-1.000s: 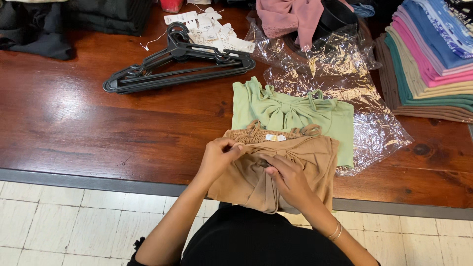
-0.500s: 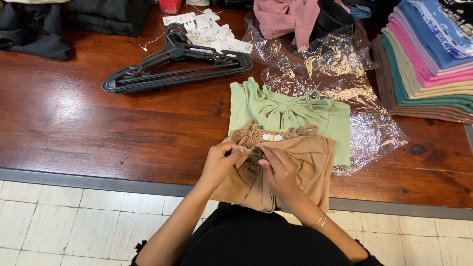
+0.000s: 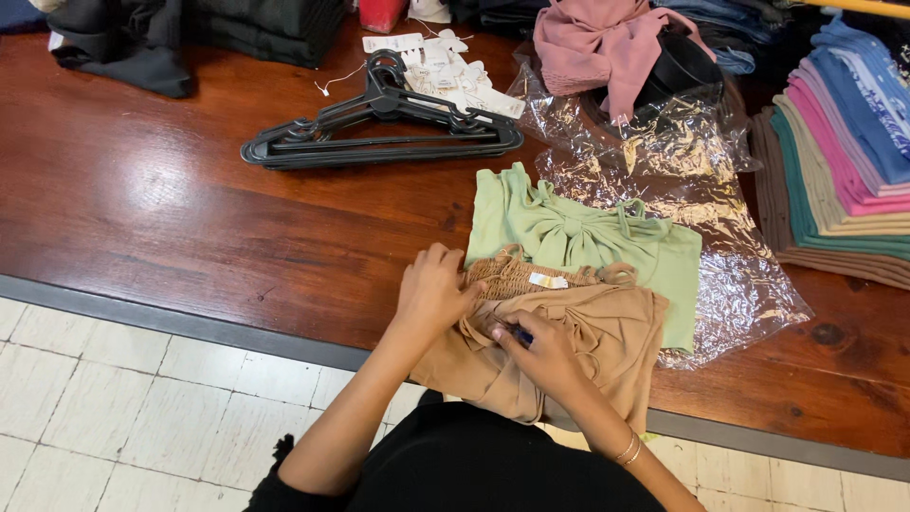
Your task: The person removes a red garment from a hanger on a clothing rack and places it on a table. They then use scissors to cut threads and tags from a beige top, fold it, and place it on a hanger.
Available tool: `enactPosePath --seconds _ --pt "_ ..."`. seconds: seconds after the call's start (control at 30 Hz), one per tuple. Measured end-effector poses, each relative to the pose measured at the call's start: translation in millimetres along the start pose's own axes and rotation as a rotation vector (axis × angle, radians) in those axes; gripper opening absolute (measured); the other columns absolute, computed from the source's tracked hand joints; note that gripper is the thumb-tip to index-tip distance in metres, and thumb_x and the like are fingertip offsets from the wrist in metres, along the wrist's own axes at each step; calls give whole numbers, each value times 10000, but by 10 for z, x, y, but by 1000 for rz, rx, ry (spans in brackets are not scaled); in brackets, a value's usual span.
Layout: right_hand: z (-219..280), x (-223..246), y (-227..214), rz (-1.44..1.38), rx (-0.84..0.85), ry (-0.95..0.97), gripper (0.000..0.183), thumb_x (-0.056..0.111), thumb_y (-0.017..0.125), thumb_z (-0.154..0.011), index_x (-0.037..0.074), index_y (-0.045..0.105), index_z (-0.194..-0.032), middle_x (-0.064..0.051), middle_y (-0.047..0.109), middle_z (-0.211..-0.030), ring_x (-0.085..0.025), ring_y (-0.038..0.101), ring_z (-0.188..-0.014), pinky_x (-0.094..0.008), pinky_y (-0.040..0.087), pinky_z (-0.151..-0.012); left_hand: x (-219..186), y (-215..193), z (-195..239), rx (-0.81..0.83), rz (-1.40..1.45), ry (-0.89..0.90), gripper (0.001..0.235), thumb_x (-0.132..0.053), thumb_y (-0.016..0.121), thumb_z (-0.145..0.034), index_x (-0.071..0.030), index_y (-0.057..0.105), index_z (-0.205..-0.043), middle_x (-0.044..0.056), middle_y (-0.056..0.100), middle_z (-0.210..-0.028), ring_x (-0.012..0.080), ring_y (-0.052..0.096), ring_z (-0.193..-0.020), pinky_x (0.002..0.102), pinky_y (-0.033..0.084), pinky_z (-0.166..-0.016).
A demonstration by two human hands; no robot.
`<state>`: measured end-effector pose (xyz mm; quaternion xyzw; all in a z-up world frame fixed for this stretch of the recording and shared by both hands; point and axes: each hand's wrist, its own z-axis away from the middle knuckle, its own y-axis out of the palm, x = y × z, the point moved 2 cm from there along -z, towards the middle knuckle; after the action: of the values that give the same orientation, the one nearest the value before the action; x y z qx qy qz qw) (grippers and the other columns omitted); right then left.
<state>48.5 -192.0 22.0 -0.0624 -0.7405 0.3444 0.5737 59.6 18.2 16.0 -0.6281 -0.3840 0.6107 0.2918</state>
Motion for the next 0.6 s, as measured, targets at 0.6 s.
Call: enactPosePath --seconds 0.6 --pt "70 441 -156 115 -279 -322 377 271 585 -1030 37 700 -1303 -113 710 -934 -293 726 -840 -366 584 -744 -231 268 430 -116 1224 -196 91 -29 736 -925 -18 816 -885 40 718 -764 72 566 -785 264 551 -669"
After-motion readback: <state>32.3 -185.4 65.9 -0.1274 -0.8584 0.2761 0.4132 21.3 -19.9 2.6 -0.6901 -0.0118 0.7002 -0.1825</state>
